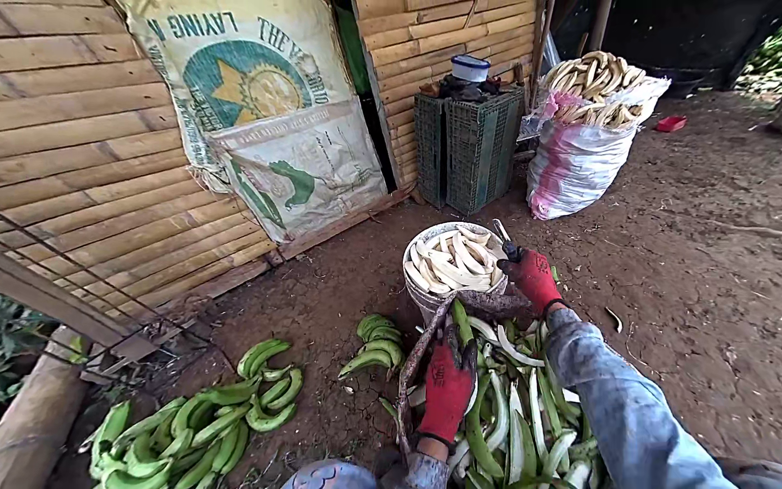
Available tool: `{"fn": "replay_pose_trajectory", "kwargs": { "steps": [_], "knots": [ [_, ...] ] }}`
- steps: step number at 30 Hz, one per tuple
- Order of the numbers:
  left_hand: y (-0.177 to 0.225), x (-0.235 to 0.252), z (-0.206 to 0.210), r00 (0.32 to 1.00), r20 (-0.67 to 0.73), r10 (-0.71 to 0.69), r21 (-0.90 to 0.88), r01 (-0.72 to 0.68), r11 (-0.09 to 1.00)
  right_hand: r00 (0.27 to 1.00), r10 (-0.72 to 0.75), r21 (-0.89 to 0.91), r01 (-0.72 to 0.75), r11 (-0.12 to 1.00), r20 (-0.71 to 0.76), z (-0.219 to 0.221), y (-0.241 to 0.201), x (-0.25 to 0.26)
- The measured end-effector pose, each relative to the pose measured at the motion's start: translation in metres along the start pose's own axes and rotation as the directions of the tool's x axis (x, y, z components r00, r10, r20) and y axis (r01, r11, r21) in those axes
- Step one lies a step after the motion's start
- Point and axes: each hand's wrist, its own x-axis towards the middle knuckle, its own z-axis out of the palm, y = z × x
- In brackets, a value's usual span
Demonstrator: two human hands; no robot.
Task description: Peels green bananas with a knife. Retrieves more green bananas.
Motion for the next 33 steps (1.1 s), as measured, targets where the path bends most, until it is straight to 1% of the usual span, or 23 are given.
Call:
{"fn": "replay_pose_trajectory", "kwargs": {
  "steps": [1, 3, 4, 6, 9, 11, 14, 16, 17, 19, 20, 21, 22, 23, 24, 25, 27, 28, 33],
  "knots": [
    [-0.001, 0.001, 0.003, 1.000, 0.018, 0.000, 0.004, -0.001, 1.000, 1.000, 0.013, 0.035, -0.013, 0.999, 0.001, 0.004, 0.001, 0.020],
    [-0.001, 0.003, 0.006, 1.000, 0.026, -0.009, 0.025, 0.009, 1.000, 0.996, 0.068, 0.062, -0.072, 0.996, 0.054, 0.008, 0.001, 0.048],
    [0.001, 0.003, 0.005, 0.999, 0.028, -0.028, 0.051, 0.027, 0.998, 0.995, 0.080, 0.045, -0.083, 0.996, 0.065, 0.007, 0.001, 0.054],
    [0.007, 0.007, 0.001, 0.995, 0.052, -0.084, 0.116, 0.077, 0.990, 0.998, 0.039, -0.002, -0.038, 0.999, 0.047, 0.002, 0.007, 0.052],
    [0.013, 0.023, 0.006, 0.990, 0.070, -0.125, 0.231, 0.106, 0.967, 0.994, -0.096, -0.061, 0.099, 0.993, 0.047, -0.014, 0.018, 0.025],
    [0.014, 0.041, 0.014, 0.984, 0.100, -0.146, 0.274, 0.114, 0.955, 0.980, -0.154, -0.116, 0.168, 0.979, 0.122, -0.027, 0.017, -0.002],
    [0.018, 0.059, 0.013, 0.977, 0.108, -0.184, 0.250, 0.153, 0.956, 0.952, -0.175, -0.133, 0.213, 0.968, 0.251, -0.053, 0.001, -0.057],
    [0.016, 0.056, 0.003, 0.980, 0.102, -0.172, 0.174, 0.153, 0.973, 0.938, -0.184, -0.115, 0.225, 0.968, 0.293, -0.067, -0.003, -0.099],
    [0.012, 0.050, -0.002, 0.985, 0.084, -0.150, 0.096, 0.142, 0.985, 0.935, -0.186, -0.102, 0.226, 0.969, 0.301, -0.069, 0.001, -0.119],
    [0.005, 0.037, -0.008, 0.994, 0.032, -0.104, -0.152, 0.108, 0.983, 0.929, -0.184, -0.071, 0.217, 0.973, 0.322, -0.066, 0.011, -0.153],
    [0.002, 0.028, -0.009, 0.995, 0.024, -0.097, -0.318, 0.099, 0.943, 0.923, -0.178, -0.051, 0.207, 0.977, 0.343, -0.060, 0.016, -0.170],
    [0.003, 0.017, -0.011, 0.994, 0.030, -0.104, -0.499, 0.105, 0.860, 0.914, -0.158, -0.032, 0.184, 0.982, 0.374, -0.054, 0.019, -0.184],
    [0.006, 0.004, -0.012, 0.993, 0.037, -0.111, -0.651, 0.108, 0.751, 0.906, -0.140, -0.018, 0.161, 0.987, 0.399, -0.045, 0.024, -0.193],
    [0.007, -0.008, -0.012, 0.992, 0.034, -0.118, -0.742, 0.104, 0.663, 0.898, -0.118, -0.017, 0.138, 0.990, 0.425, -0.036, 0.028, -0.198],
    [0.005, -0.016, -0.008, 0.993, 0.014, -0.120, -0.781, 0.086, 0.619, 0.886, -0.096, -0.022, 0.119, 0.993, 0.453, -0.026, 0.034, -0.200],
    [0.001, -0.022, -0.002, 0.993, -0.011, -0.122, -0.787, 0.066, 0.613, 0.873, -0.079, -0.032, 0.108, 0.994, 0.482, -0.017, 0.040, -0.200],
    [-0.008, -0.030, 0.010, 0.989, -0.056, -0.133, -0.748, 0.047, 0.662, 0.854, -0.052, -0.089, 0.114, 0.989, 0.518, -0.005, 0.045, -0.199],
    [-0.011, -0.033, 0.017, 0.987, -0.065, -0.147, -0.747, 0.050, 0.663, 0.853, -0.042, -0.120, 0.121, 0.985, 0.520, -0.002, 0.047, -0.199],
    [-0.021, -0.037, 0.031, 0.975, -0.048, -0.215, -0.820, 0.084, 0.566, 0.843, 0.008, -0.215, 0.127, 0.968, 0.538, 0.008, 0.045, -0.203]
  ]
}}
